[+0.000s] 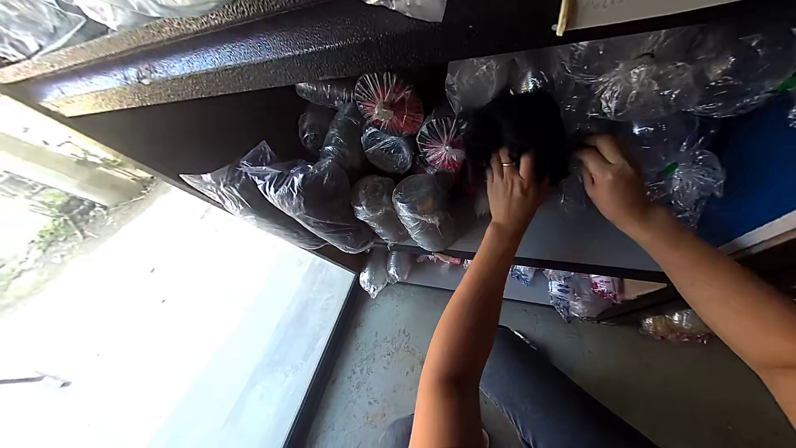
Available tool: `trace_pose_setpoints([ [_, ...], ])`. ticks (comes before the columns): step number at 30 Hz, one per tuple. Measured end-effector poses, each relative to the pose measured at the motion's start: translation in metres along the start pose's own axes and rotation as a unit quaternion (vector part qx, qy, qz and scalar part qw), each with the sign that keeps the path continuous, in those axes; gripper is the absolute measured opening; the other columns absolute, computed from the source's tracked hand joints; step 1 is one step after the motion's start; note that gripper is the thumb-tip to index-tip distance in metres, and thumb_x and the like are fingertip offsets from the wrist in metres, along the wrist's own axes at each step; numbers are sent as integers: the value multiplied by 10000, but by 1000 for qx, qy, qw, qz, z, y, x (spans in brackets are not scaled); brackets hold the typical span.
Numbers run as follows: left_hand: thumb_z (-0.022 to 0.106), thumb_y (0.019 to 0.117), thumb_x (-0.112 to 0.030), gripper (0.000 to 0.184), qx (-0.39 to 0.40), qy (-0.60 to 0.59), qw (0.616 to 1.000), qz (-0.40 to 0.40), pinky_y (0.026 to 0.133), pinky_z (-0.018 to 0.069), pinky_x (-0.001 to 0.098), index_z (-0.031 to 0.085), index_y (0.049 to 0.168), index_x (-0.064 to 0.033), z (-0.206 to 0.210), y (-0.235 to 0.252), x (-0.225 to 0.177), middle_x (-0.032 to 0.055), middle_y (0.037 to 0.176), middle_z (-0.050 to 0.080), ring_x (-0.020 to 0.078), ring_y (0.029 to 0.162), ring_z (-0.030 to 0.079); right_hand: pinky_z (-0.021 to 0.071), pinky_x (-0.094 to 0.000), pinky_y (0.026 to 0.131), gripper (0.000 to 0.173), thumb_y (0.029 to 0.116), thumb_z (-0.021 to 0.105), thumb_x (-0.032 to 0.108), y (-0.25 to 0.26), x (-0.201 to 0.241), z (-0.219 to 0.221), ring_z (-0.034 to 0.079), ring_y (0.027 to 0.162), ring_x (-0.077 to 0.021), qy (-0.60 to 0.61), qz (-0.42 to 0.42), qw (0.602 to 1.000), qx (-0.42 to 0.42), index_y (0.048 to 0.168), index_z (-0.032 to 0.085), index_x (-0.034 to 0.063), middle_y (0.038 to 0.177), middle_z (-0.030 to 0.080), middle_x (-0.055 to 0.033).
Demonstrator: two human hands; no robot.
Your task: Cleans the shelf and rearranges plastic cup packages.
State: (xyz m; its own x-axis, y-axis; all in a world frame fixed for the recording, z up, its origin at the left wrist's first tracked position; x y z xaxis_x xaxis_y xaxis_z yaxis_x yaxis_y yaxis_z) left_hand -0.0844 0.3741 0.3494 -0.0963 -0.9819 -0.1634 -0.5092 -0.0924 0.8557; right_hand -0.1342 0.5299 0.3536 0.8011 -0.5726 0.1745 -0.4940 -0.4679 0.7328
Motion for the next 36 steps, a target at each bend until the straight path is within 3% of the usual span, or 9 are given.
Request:
trace_pose_setpoints([
  [3,878,691,-357,490,-24,58,998,10,831,489,540,731,1010,-16,1,14,-6,296,1121,670,455,1054,645,538,-553,892,180,972,547,-63,3,0,-1,640,1052,-485,-8,-16,1000,-4,1073,694,-93,1139,649,-303],
  [12,815,810,-267,512,94,37,993,-55,925,507,525,681,1222,7,-27,50,-13,279,1230,663,442,1193,612,521,-553,935,229,1031,523,46,6,11,-11,620,1097,-489,-1,21,999,25,1138,684,-76,1178,620,-317],
  [17,780,796,-26,241,78,-46,995,48,970,485,594,762,1036,-23,-3,-18,13,253,1197,685,456,1163,631,497,-600,968,224,1012,518,1,9,12,-16,588,1173,-518,-13,48,997,63,1151,641,-124,1258,585,-345],
  [20,769,773,52,201,74,-89,991,73,935,548,526,762,965,-3,-16,-37,31,222,1136,703,413,1104,660,497,-574,978,249,1027,502,16,10,8,-13,594,1145,-506,-2,34,998,53,1192,656,-88,1221,596,-329],
  [23,836,677,-60,308,-11,-98,995,19,848,574,510,718,951,18,-57,-27,31,254,1081,694,423,1031,674,491,-603,971,245,1015,521,4,9,7,-12,582,1158,-525,7,45,997,67,1199,644,-101,1245,580,-342],
  [25,859,659,-141,419,-81,-82,992,-45,915,516,567,696,994,51,-79,-8,32,333,1116,654,505,1086,618,480,-645,959,256,1016,531,12,9,9,-10,565,1175,-543,16,59,995,78,1220,630,-107,1272,559,-358],
  [29,806,804,-385,635,40,15,992,-122,1112,317,649,664,1296,-10,-68,43,51,346,1482,455,551,1415,360,503,-626,927,244,1022,535,36,10,10,-7,592,1125,-533,23,76,995,57,1186,658,-97,1239,577,-349],
  [33,807,776,-400,603,30,152,986,-59,993,414,610,698,1268,-69,-47,69,61,317,1355,583,520,1278,517,506,-588,911,232,1020,538,39,12,5,-5,597,1104,-518,15,48,998,34,1167,671,-82,1196,592,-339],
  [36,816,765,-320,528,28,137,989,-44,867,460,593,727,1219,-65,-57,83,66,301,1247,648,501,1161,589,499,-588,929,242,1022,533,41,10,6,-2,588,1118,-518,19,57,997,39,1181,668,-81,1203,584,-342],
])
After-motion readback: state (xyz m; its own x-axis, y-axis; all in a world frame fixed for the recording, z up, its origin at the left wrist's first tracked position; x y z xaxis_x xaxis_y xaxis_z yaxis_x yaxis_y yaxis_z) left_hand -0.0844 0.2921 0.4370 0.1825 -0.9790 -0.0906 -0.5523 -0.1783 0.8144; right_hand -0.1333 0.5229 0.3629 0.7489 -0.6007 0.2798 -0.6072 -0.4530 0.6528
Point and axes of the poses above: each hand's wrist, its own y-axis towards the middle knuckle, its own z-axis out of the palm, x = y × z, the point moved 2 cm from there along y, towards the middle knuckle
